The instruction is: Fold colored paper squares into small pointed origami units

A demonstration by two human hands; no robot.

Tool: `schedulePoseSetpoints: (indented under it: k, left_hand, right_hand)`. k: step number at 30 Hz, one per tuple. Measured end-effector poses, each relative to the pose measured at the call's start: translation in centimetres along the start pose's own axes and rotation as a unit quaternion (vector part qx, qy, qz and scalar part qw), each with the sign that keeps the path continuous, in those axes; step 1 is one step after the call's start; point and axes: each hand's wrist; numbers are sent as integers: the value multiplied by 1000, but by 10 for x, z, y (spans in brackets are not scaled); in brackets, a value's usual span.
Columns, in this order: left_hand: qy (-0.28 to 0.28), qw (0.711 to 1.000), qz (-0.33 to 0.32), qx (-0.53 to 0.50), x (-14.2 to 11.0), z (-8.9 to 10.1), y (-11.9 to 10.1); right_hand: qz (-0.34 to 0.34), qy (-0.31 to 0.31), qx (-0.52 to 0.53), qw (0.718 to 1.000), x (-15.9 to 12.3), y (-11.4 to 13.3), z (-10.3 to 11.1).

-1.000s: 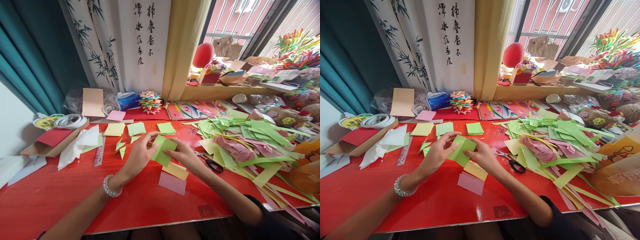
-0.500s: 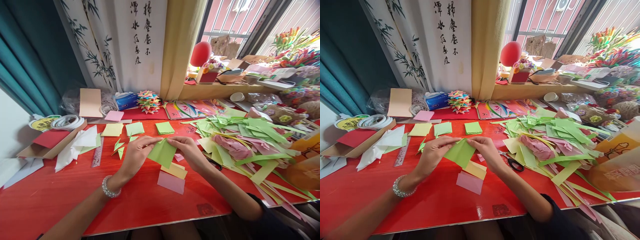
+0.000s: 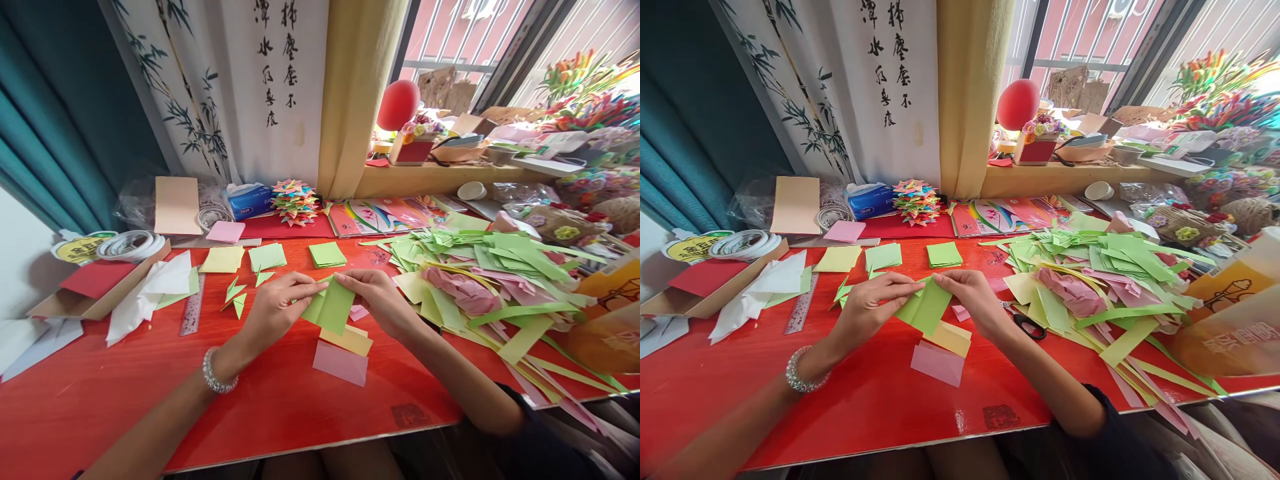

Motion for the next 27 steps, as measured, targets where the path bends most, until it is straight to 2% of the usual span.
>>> schedulePoseSetpoints:
  k: [3, 6, 9, 12, 14, 18, 22, 27]
  left_hand:
    - [21, 1000, 2, -4, -1, 1, -1]
    - [78, 995, 33, -56, 1, 6, -4]
    - [105, 978, 107, -144, 5, 10, -6]
    - [86, 964, 200, -152, 7, 8, -5]
    - [105, 955, 232, -150, 7, 4, -3]
    - [129, 936, 248, -213, 6, -2, 1]
    - [115, 921, 264, -262, 5, -4, 1]
    - [95, 921, 273, -261, 4, -7, 0]
  right_hand:
    - [13, -28, -52, 998, 0, -2, 0]
    - [43, -36, -116, 992, 1, -5, 1]
    - [72, -32, -164, 983, 1, -7, 1]
    - [95, -29, -202, 974, 1, -8, 0]
    - [116, -24, -221, 968, 1, -8, 0]
    - [130, -20, -239, 962, 2, -9, -1]
    - [123, -18, -229, 965, 2, -9, -1]
    - [111, -13, -231, 966, 1, -8, -1]
Point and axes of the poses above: each hand's wrist, its own x-axis towards the middle knuckle, its own z-axis out of the back of the hand, y = z × x
